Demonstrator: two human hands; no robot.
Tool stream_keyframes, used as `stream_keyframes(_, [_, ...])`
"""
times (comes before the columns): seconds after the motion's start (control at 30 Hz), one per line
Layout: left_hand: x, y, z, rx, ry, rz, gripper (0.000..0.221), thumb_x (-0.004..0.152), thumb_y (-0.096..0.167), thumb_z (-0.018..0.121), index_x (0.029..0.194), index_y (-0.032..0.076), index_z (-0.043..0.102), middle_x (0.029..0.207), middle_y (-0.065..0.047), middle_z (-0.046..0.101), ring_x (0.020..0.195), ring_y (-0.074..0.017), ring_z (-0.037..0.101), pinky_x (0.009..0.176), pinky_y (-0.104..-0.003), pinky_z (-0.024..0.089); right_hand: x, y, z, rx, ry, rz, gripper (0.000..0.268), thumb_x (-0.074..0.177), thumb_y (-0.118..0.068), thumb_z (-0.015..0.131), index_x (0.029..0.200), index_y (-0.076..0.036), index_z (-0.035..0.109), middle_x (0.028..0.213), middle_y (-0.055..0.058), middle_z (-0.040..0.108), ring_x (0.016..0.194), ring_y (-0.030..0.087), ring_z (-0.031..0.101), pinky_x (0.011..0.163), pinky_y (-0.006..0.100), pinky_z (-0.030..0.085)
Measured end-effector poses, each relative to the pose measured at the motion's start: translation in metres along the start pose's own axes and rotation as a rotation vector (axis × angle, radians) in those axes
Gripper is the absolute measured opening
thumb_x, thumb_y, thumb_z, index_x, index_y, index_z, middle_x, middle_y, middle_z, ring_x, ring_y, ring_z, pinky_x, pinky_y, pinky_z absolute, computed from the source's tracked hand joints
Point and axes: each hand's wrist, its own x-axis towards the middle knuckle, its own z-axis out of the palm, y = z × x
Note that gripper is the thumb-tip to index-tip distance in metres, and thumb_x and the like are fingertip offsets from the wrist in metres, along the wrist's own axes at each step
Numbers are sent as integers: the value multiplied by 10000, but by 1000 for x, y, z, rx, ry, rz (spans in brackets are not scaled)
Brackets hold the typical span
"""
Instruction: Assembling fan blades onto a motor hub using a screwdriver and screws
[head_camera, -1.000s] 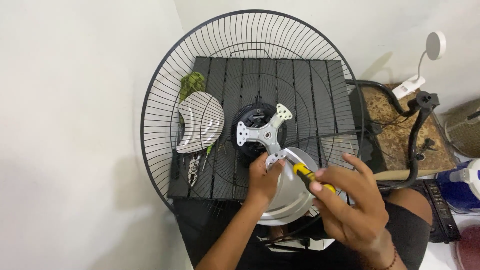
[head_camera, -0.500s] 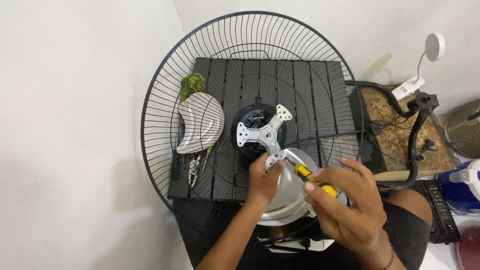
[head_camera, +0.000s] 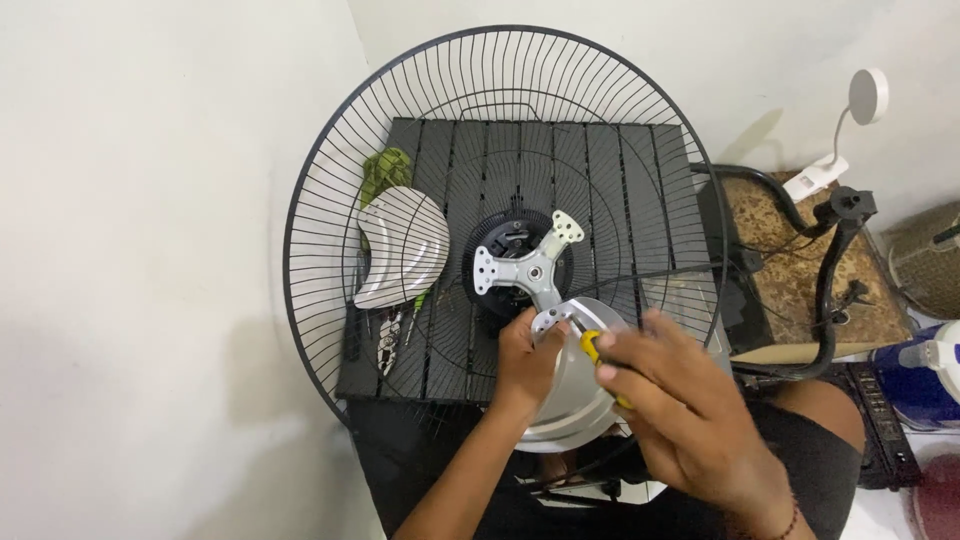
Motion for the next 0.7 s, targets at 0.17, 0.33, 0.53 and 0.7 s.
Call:
stream_keyframes(0.17, [-3, 12, 3, 182, 71, -35, 144, 896, 149, 651, 985, 87, 746, 812, -7, 707, 720, -112, 594, 661, -293, 477, 12, -13, 10, -12, 193, 154, 203, 945, -34, 670, 1134, 33, 642, 1137, 284, 717, 1037, 343, 777, 944, 370, 636])
stream_keyframes(0.33, [-9, 21, 3, 111, 36, -55, 222, 928, 132, 659, 1118, 58, 748, 874, -15, 712, 779, -106, 606, 696, -275, 493, 13, -18, 1, -109, 250, 284, 248, 952, -89, 683, 1156, 53, 676, 1137, 225, 740, 1050, 306, 756, 1003, 393, 592])
stream_keyframes(0.53, [-4, 10, 0, 95, 25, -54, 95, 913, 136, 650, 951, 71, 708, 772, -15, 660, 693, -115, 576, 623, -301, 471, 5, -12, -9, 138, -93, 180, 303, 984, -51, 554, 1283, -5, 570, 1408, 273, 579, 1266, 385, 654, 1089, 446, 515])
stream_keyframes(0.7, [1, 4, -2, 127, 20, -39, 178, 922, 133, 642, 1054, 59, 735, 866, -38, 717, 771, -135, 633, 680, -318, 515, 6, -13, 5, 83, -3, 236, 215, 949, -62, 635, 1159, -20, 614, 1272, 233, 667, 1187, 360, 702, 988, 471, 637])
